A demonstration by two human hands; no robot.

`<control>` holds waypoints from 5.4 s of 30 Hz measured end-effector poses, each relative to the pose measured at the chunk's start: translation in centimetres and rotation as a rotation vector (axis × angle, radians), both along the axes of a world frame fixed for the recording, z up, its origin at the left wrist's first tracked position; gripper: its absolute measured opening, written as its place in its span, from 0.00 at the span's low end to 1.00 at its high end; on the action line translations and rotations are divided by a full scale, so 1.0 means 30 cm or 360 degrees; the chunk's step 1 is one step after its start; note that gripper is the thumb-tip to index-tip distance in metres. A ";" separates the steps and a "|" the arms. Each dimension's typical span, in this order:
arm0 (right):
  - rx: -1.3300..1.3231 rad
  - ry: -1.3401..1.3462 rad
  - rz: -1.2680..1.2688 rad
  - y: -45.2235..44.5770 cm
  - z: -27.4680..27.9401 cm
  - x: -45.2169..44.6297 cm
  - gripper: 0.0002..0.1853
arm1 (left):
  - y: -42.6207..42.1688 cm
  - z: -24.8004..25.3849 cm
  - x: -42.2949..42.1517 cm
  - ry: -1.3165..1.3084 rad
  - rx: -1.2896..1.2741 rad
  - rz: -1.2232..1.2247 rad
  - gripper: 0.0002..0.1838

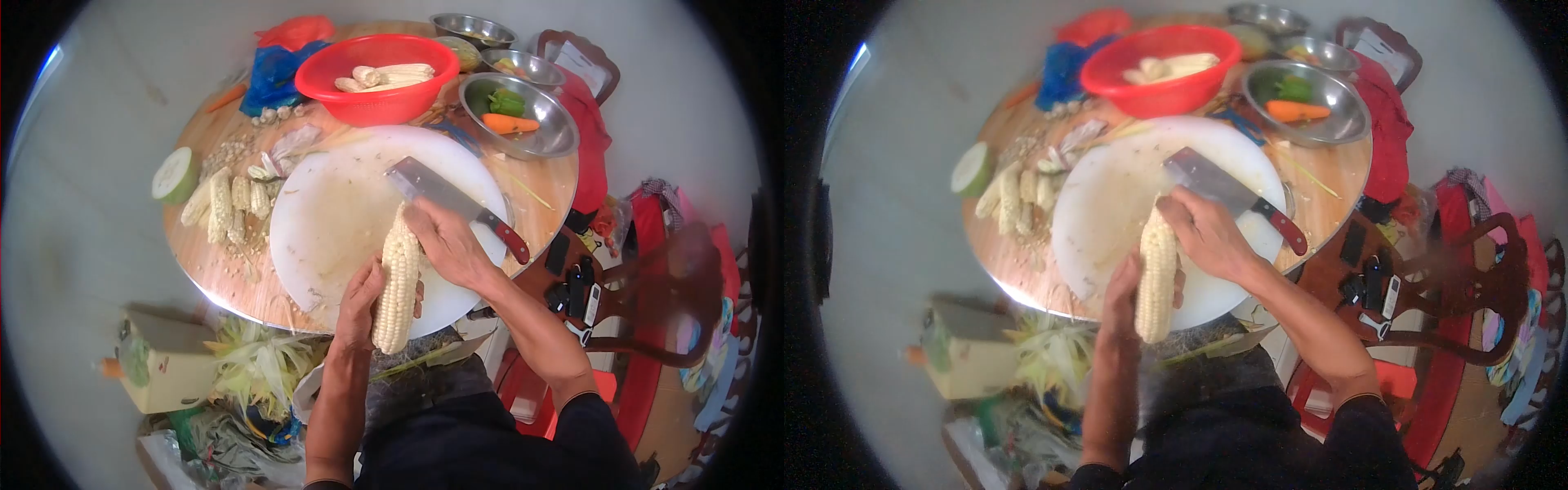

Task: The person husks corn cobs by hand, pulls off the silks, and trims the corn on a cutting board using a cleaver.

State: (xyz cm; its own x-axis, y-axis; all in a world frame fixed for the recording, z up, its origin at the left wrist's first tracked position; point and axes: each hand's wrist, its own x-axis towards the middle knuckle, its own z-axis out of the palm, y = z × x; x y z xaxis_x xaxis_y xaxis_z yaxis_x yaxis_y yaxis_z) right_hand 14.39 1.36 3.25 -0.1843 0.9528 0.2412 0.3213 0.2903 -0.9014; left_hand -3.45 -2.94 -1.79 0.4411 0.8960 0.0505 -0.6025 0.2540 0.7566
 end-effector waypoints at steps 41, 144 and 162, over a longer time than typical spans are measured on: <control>0.0920 -0.0452 0.0114 -0.189 -0.113 -0.035 0.09 | 0.010 -0.011 0.002 0.0206 -0.0181 0.0597 0.26; -0.0672 0.0813 0.0320 -0.159 -0.075 -0.129 0.31 | 0.037 0.109 -0.254 0.1078 0.0119 0.0737 0.27; -0.1041 0.1270 0.0454 -0.164 -0.041 -0.131 0.42 | -0.007 0.086 -0.186 0.1185 0.0681 0.0395 0.17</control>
State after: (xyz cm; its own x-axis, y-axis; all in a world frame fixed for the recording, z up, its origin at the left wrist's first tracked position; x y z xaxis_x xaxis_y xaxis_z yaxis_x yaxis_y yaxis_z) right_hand 10.46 -3.56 2.01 -0.4357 0.8872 -0.1516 -0.4332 -0.3544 -0.8287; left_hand -9.03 -3.15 0.80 0.2889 0.9402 0.1803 0.0824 -0.2121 0.9738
